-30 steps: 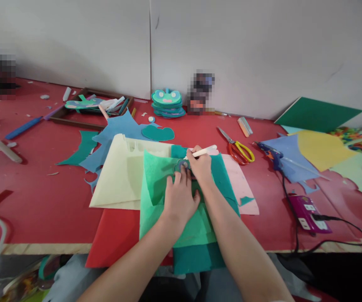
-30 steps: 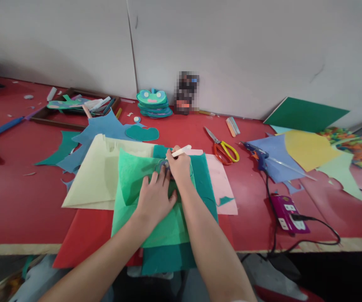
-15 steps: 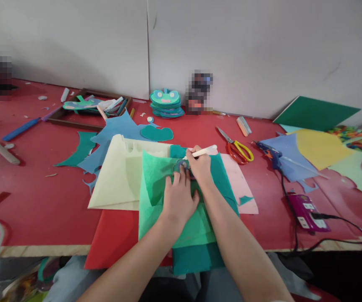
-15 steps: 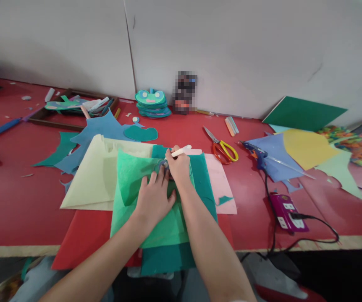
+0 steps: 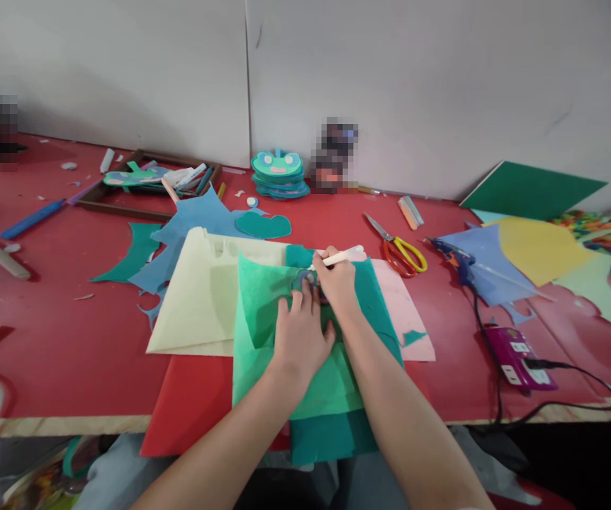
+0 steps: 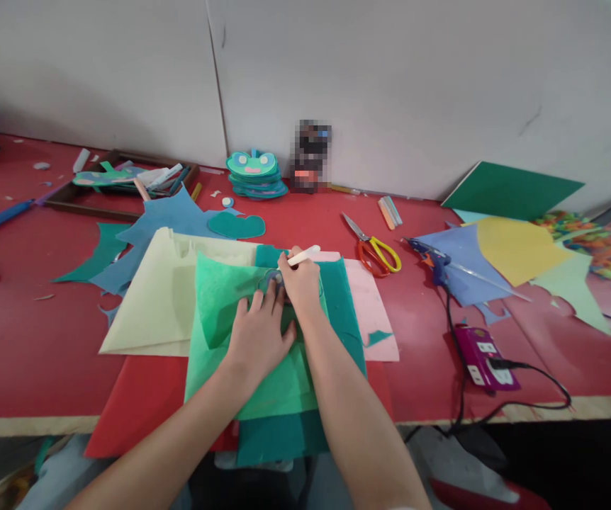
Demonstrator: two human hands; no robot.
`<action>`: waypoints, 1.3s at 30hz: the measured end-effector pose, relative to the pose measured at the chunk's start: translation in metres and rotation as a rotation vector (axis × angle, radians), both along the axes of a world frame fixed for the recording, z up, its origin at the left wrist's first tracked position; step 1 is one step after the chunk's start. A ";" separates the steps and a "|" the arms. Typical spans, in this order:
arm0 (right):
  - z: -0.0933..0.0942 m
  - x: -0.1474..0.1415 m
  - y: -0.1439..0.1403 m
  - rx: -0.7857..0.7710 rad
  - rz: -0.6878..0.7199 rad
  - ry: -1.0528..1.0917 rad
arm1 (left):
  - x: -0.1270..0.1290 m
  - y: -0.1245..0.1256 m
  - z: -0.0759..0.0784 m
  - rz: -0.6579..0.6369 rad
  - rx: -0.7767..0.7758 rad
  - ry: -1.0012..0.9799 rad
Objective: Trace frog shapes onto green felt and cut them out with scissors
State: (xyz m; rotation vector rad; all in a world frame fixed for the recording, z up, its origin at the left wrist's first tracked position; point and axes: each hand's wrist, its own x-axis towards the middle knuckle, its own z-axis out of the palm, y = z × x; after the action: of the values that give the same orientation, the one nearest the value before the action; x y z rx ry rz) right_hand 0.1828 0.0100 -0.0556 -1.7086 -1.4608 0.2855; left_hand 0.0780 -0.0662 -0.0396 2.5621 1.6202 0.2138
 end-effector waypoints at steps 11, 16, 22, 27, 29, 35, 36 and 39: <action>0.001 0.000 -0.001 -0.006 0.009 0.016 | 0.000 -0.001 0.001 -0.003 0.007 0.003; -0.001 0.001 -0.001 -0.006 -0.026 0.060 | 0.000 -0.001 0.000 -0.001 0.018 -0.003; -0.001 0.002 0.000 -0.007 -0.011 0.102 | -0.001 -0.001 0.001 0.001 0.010 0.012; 0.001 0.004 -0.001 0.010 -0.005 0.235 | -0.001 -0.001 0.002 0.000 0.002 0.009; 0.002 0.003 -0.001 0.013 0.023 0.218 | 0.000 -0.001 0.002 -0.001 0.003 0.007; 0.004 0.002 -0.003 -0.011 0.027 0.125 | 0.000 0.000 0.001 -0.002 0.002 -0.005; 0.003 0.002 -0.003 -0.006 0.033 0.109 | 0.000 0.000 0.000 -0.002 0.005 -0.008; 0.002 0.003 -0.002 0.012 0.047 0.070 | 0.000 0.000 0.000 -0.006 0.010 -0.006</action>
State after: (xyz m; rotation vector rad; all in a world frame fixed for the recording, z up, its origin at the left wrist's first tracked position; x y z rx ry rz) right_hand 0.1855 0.0082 -0.0540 -1.6401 -1.4502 0.3574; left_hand 0.0781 -0.0665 -0.0393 2.5707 1.6138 0.2290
